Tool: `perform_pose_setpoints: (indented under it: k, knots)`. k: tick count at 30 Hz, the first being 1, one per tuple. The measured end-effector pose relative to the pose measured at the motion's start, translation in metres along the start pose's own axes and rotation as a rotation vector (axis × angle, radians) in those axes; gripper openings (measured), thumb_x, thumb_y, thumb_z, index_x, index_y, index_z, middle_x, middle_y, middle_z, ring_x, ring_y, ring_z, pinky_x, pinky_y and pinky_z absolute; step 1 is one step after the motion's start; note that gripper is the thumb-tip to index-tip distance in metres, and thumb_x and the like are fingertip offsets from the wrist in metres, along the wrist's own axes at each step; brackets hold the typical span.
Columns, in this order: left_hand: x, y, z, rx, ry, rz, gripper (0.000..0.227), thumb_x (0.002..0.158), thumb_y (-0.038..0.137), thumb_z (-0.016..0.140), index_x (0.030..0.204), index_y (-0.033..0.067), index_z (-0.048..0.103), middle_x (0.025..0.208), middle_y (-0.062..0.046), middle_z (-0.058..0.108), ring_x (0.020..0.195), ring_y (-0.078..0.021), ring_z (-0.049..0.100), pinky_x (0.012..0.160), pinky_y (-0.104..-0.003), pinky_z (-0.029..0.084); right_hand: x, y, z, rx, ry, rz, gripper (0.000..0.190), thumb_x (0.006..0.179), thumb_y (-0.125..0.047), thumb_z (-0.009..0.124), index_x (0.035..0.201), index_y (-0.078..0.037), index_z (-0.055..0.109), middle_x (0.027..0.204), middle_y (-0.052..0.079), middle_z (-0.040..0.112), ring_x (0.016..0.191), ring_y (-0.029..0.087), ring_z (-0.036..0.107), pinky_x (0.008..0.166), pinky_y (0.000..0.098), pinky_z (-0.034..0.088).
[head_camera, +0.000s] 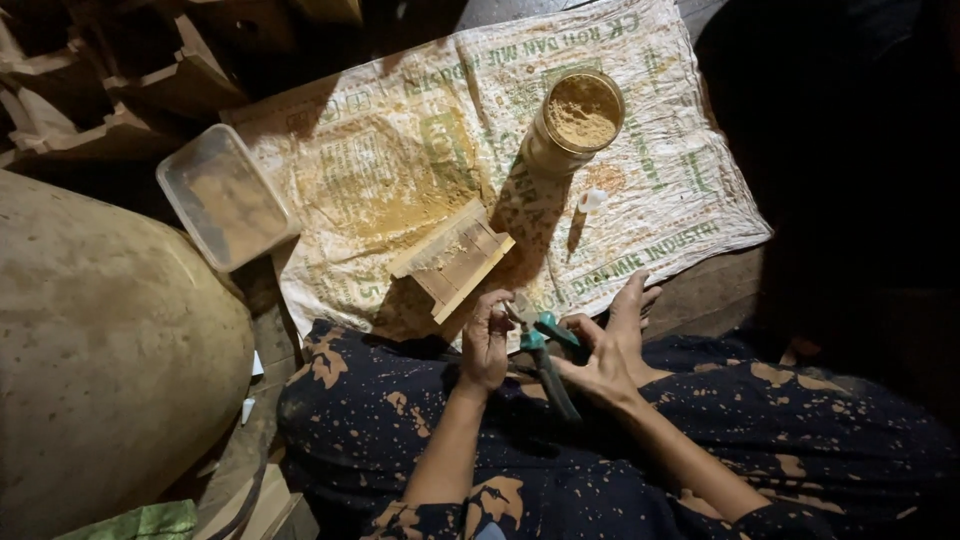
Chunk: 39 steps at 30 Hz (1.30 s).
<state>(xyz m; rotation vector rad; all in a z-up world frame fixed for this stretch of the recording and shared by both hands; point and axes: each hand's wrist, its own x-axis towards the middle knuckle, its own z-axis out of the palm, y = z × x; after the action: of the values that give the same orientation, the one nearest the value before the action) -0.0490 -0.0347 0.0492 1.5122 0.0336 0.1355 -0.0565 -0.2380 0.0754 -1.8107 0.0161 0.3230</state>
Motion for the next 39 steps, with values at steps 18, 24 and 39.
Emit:
perform_pose_setpoints:
  k: [18, 24, 39]
  knots:
    - [0.008, 0.014, -0.011, 0.057, 0.042, 0.056, 0.030, 0.113, 0.026, 0.046, 0.107, 0.0082, 0.070, 0.096, -0.010, 0.066, 0.085, -0.0235, 0.066, 0.085, -0.039, 0.057, -0.001, -0.033, 0.005, -0.158, -0.103, 0.063, 0.056, 0.069, -0.028, 0.096, 0.119, -0.019, 0.071, 0.067, 0.006, 0.067, 0.062, 0.017, 0.061, 0.061, 0.0307, 0.051]
    - [0.004, 0.002, -0.004, 0.079, 0.050, 0.113, 0.031, 0.112, 0.024, 0.045, 0.106, 0.0063, 0.070, 0.085, -0.011, 0.063, 0.078, -0.0267, 0.066, 0.083, -0.041, 0.057, -0.013, -0.033, 0.020, -0.160, -0.162, 0.090, 0.062, 0.067, -0.030, 0.095, 0.123, -0.021, 0.071, 0.069, 0.006, 0.068, 0.064, 0.018, 0.061, 0.063, 0.0314, 0.052]
    - [0.009, 0.024, -0.013, 0.221, 0.090, 0.175, 0.033, 0.112, 0.021, 0.046, 0.098, 0.0045, 0.072, 0.070, -0.013, 0.063, 0.065, -0.0307, 0.065, 0.070, -0.038, 0.057, -0.010, -0.029, 0.002, -0.164, -0.311, 0.145, 0.076, 0.062, -0.037, 0.095, 0.133, -0.027, 0.069, 0.072, 0.006, 0.068, 0.069, 0.020, 0.062, 0.067, 0.0331, 0.054]
